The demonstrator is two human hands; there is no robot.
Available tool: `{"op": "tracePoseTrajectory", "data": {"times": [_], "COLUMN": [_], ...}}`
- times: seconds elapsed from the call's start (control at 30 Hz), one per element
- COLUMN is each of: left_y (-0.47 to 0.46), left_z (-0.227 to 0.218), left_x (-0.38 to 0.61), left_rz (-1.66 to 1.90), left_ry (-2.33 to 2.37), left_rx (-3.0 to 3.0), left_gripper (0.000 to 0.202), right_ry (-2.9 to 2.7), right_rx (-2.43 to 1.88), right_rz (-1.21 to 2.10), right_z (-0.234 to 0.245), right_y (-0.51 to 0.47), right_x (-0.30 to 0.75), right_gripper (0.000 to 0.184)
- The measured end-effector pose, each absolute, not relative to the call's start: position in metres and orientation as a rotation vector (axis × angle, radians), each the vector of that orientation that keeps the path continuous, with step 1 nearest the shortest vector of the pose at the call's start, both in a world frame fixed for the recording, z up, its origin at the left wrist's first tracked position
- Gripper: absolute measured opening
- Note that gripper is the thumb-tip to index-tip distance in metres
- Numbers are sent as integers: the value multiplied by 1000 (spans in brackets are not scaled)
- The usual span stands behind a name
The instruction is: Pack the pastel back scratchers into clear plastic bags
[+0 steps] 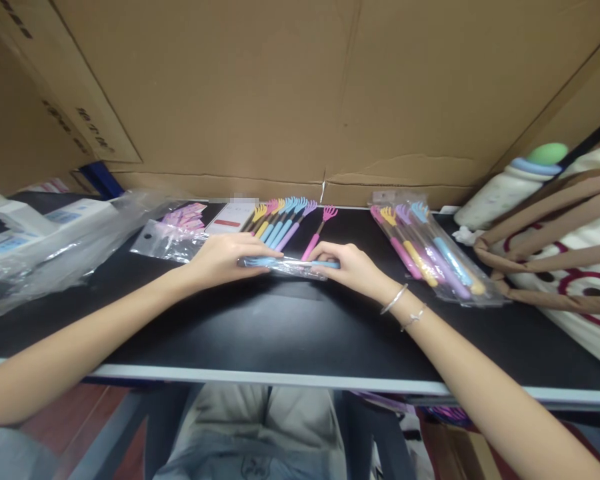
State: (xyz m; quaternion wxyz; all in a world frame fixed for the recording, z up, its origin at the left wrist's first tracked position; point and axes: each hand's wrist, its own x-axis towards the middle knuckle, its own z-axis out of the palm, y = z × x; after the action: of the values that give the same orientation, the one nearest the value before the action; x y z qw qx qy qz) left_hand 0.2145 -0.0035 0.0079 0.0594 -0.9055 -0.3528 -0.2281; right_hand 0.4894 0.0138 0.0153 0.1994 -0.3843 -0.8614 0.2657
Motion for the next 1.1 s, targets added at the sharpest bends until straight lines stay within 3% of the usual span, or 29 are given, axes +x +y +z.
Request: {"op": "tracePoseTrajectory", "data": {"times": [0.17, 0.67, 0.87, 1.1], "left_y": [-5, 3, 5, -2], "left_z": [10, 23, 24, 20], "left_x": [215, 202, 197, 206], "left_rz": [-694, -480, -471, -510], "left_ry": [-1095, -1141, -1180, -1102], "left_rx": [-2710, -2668, -2610, -2660], "left_gripper": [29, 62, 51, 45], "right_ry": [-2409, -2408, -2415, -2410], "right_rx": [-1077, -1061, -1106, -1066], "right_rz": [723, 690, 596, 784], "right_z": [15, 23, 23, 22], "right_y": [14, 20, 23, 20], "right_x": [489, 497, 500, 497], "right_gripper": [27, 28, 26, 28]}}
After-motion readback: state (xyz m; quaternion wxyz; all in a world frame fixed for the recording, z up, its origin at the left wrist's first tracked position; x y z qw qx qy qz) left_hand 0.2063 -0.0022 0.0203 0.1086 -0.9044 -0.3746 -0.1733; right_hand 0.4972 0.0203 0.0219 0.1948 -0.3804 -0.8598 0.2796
